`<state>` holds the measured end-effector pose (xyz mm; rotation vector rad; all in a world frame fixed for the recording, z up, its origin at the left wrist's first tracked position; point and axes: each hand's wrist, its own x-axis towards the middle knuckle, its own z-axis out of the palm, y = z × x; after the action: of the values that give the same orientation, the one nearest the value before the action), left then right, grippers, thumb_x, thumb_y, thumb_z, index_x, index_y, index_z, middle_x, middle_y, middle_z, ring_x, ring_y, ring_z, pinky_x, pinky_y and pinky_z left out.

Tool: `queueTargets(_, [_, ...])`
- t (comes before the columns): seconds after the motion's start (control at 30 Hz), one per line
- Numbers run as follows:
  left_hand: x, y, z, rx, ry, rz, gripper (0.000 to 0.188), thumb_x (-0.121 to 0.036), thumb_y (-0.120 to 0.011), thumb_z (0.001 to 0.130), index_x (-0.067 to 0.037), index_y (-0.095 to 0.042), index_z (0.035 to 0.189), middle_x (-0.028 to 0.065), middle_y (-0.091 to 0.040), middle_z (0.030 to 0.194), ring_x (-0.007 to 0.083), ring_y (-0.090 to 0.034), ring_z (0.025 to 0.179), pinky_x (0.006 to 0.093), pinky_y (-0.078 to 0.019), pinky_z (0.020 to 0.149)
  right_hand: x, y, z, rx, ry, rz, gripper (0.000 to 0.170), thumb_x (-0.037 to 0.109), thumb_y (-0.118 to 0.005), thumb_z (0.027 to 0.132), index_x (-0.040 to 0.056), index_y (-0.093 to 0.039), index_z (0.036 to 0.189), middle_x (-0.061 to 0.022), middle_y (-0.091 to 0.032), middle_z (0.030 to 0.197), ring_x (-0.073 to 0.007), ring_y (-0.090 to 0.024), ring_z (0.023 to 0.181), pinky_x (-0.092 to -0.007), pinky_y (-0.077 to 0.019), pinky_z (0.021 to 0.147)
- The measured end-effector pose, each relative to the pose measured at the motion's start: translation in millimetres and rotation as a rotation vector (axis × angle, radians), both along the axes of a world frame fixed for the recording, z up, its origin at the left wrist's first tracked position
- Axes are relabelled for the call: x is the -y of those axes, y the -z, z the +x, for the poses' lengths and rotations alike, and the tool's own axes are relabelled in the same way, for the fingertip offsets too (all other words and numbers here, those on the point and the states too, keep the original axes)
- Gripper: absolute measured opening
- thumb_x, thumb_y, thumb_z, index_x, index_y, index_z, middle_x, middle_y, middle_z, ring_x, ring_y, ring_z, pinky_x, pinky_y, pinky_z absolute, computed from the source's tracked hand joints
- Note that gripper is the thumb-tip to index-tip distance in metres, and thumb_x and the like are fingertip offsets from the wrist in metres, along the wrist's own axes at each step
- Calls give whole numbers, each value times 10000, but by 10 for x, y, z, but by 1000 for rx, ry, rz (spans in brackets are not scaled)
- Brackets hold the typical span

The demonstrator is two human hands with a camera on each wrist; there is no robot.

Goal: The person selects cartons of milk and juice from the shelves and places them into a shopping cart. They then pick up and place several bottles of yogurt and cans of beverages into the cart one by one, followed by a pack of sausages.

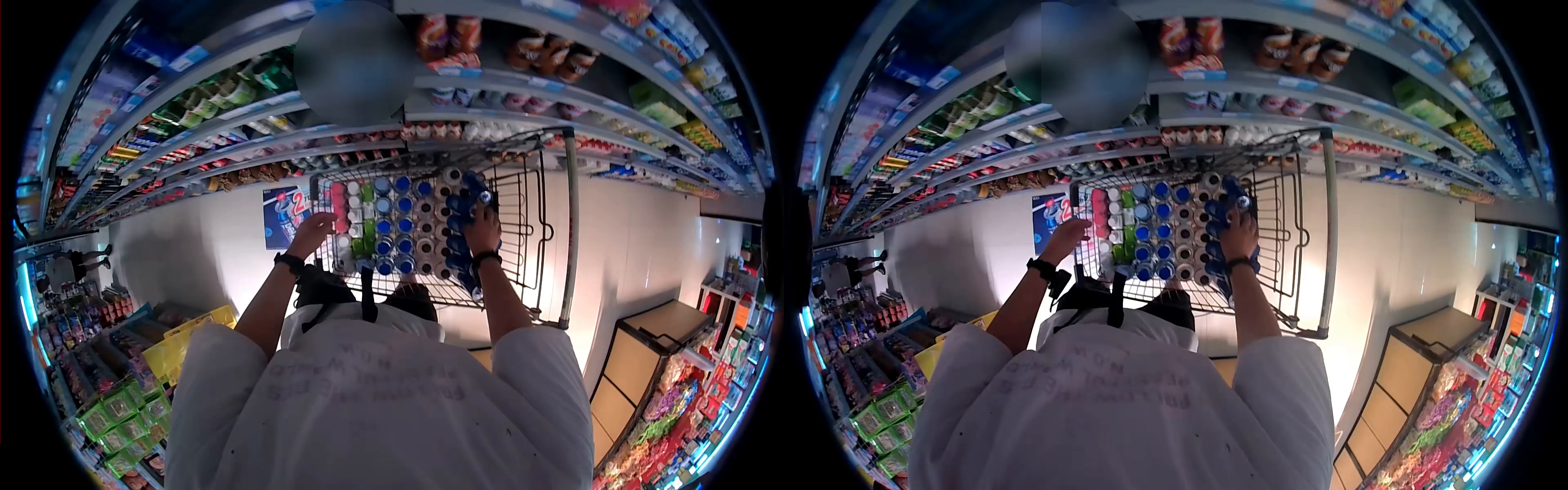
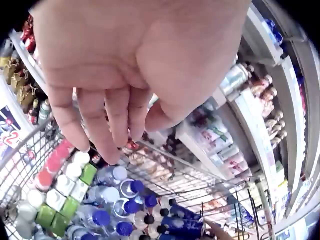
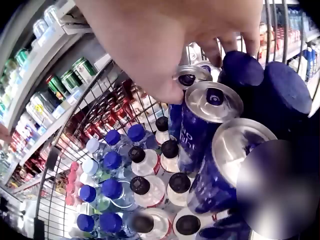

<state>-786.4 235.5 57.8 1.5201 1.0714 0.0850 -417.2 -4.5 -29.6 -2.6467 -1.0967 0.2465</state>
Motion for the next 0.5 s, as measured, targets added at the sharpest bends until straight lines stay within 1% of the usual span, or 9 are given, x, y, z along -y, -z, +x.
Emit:
queueTargets(0.1, [-204, -147, -318, -125, -42, 20, 257, -102, -522, 958, -37, -642, 1176, 61, -692, 1034, 157, -684, 939, 318, -546, 792, 210, -127, -262, 97, -14, -79, 648, 158, -613, 745, 141, -487, 1380, -176, -502, 1380, -424, -442, 1287, -528, -370, 1077])
queueTargets(0.17, [-488, 709, -861, 140, 273, 458, 255, -79, -550, 929, -8, -638, 1157, 62, -690, 1038, 160, -673, 897, 313, -543, 764, 405, -59, -446, 135, -111, 51, 612, 159, -609, 755, 84, -504, 1354, -218, -496, 1375, -441, -424, 1300, -511, -379, 1083])
queueTargets(0.27, [-790, 1277, -1122, 606, -211, -487, 271, -145, -518, 899, 5, -642, 1087, 93, -657, 1123, 174, -644, 939, 331, -534, 782, 576, -195, -1024, 129, -72, 50, 572, 157, -615, 761, 29, -526, 1311, -265, -479, 1368, -450, -444, 1265, -490, -388, 1082])
queueTargets(0.3, [-591, 188, -849, 203, -31, -20, 287, -178, -506, 871, -5, -641, 1056, 115, -650, 1144, 218, -634, 1003, 365, -520, 864, 579, -392, -1268, -38, -55, 49, 554, 157, -646, 732, 16, -548, 1259, -275, -478, 1358, -456, -450, 1253, -508, -390, 1077])
queueTargets(0.33, [-705, 405, -956, 156, 216, 437, 285, -175, -520, 831, -27, -639, 1043, 125, -648, 1152, 263, -625, 1049, 385, -480, 955, 704, 1, -1488, 51, -42, 111, 550, 145, -690, 681, 22, -567, 1203, -283, -462, 1362, -475, -437, 1256, -548, -382, 1072])
queueTargets(0.37, [-936, 1001, -1116, 416, 270, 596, 349, -124, -568, 928, -74, -613, 1271, 24, -641, 1238, 147, -670, 946, 287, -544, 749, 842, 259, -1690, 53, -161, 107, 604, 152, -704, 652, 38, -562, 1228, -290, -429, 1388, -486, -390, 1294, -588, -347, 1077])
queueTargets(0.4, [-1154, 1349, -1106, 406, 324, 1041, 309, -151, -584, 937, -77, -636, 1233, 16, -661, 1192, 138, -673, 941, 298, -544, 746, 702, -11, -2046, -51, -48, 66, 581, 116, -660, 649, 51, -598, 1224, -299, -421, 1410, -502, -324, 1350, -589, -292, 1113])
queueTargets(0.43, [-1089, 880, -1101, 325, 52, 138, 280, -206, -584, 957, -74, -649, 1195, 14, -684, 1124, 132, -682, 898, 290, -541, 731, 625, 5, -2321, -21, -52, 61, 539, 161, -659, 650, 81, -626, 1183, -298, -398, 1426, -506, -318, 1351, -609, -272, 1114])
queueTargets(0.5, [-1179, 690, -1135, 269, -89, -84, 276, -259, -590, 962, -75, -668, 1153, 14, -701, 1056, 128, -689, 857, 276, -535, 696, 418, 149, -2794, 9, -119, -36, 490, 232, -715, 666, 61, -646, 1120, -224, -411, 1436, -468, -311, 1364, -605, -279, 1103])
